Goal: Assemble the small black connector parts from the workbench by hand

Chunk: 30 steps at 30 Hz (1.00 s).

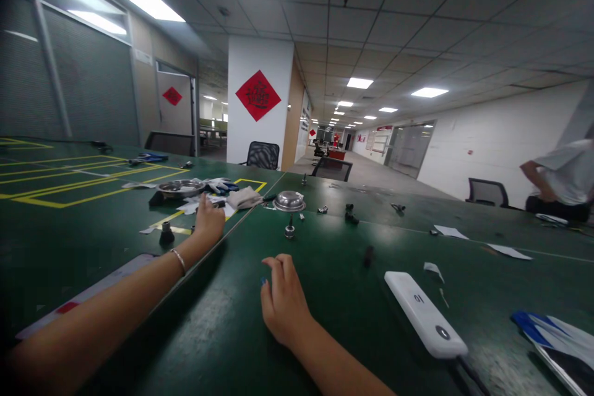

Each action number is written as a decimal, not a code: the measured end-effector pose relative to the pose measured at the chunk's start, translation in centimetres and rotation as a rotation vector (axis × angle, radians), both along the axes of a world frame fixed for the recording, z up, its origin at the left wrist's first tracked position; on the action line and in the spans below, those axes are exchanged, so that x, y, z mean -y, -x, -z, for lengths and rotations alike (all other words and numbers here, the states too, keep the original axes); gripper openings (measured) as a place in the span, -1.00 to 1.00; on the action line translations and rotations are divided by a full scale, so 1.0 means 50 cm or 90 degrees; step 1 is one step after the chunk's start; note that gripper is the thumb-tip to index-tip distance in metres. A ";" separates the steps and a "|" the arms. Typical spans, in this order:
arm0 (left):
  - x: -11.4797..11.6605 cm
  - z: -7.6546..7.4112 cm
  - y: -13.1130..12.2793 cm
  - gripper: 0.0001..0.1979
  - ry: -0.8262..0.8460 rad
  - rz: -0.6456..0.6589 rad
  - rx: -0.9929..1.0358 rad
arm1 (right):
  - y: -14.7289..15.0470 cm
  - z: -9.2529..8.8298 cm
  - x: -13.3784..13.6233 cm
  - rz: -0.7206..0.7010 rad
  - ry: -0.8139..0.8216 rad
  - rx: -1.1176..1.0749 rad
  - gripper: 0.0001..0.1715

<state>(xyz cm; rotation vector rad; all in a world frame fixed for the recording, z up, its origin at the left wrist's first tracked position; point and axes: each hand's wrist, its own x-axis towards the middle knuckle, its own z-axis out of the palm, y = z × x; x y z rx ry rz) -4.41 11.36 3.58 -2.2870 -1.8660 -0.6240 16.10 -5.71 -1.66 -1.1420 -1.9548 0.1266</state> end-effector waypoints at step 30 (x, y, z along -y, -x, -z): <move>0.071 0.059 -0.052 -0.81 0.077 0.168 0.055 | -0.001 -0.005 -0.002 -0.022 0.009 0.041 -0.52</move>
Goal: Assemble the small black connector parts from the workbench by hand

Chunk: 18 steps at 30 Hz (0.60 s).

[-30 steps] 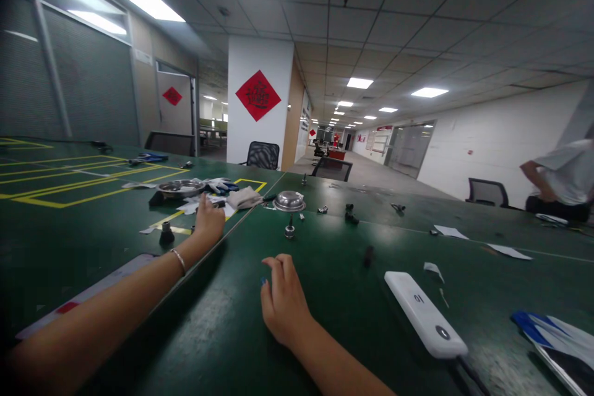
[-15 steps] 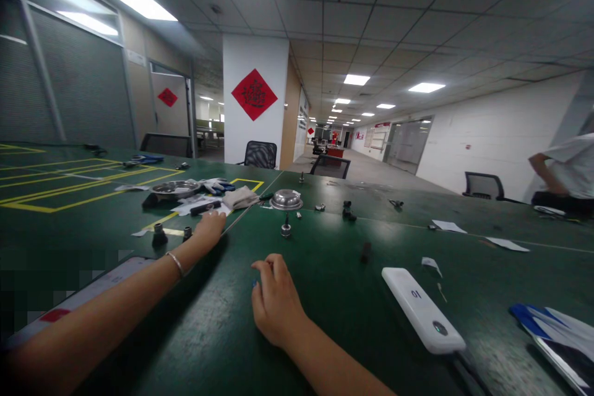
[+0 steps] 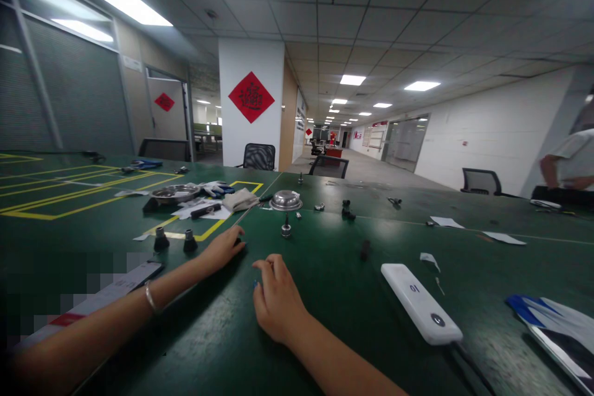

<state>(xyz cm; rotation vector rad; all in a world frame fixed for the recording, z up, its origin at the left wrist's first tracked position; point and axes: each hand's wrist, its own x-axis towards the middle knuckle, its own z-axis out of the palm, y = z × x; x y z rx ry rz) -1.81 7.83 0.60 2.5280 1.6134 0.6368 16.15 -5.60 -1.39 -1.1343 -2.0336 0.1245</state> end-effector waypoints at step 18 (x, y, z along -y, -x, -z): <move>0.199 0.058 -0.058 -0.21 0.208 0.261 0.406 | 0.000 0.000 -0.001 -0.111 -0.027 0.046 -0.74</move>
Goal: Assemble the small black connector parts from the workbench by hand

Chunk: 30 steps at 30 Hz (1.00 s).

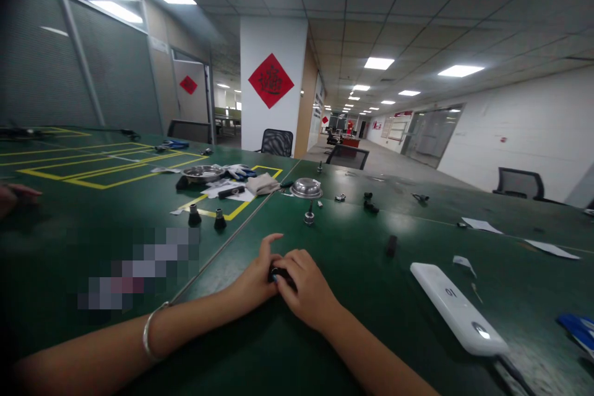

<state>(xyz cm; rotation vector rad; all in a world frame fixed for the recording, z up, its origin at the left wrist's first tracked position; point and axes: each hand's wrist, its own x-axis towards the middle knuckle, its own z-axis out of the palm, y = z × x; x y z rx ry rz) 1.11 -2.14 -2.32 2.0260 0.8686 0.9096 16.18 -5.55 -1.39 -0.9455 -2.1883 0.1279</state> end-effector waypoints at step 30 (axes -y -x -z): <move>0.011 -0.021 0.008 -0.83 -0.040 -0.012 -0.098 | -0.003 0.014 -0.005 0.026 -0.014 -0.074 -0.74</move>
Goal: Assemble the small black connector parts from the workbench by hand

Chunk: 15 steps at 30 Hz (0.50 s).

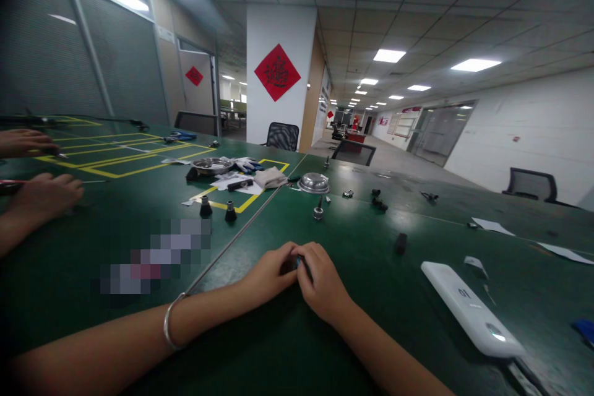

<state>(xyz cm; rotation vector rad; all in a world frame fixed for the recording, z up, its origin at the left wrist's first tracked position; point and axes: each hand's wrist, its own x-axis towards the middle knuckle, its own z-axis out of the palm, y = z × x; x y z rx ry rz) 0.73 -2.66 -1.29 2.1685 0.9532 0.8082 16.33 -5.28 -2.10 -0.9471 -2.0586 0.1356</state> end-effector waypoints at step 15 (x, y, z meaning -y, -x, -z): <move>-0.003 -0.004 0.003 -0.52 0.051 -0.005 0.075 | -0.001 0.004 -0.004 0.023 0.005 -0.032 -0.72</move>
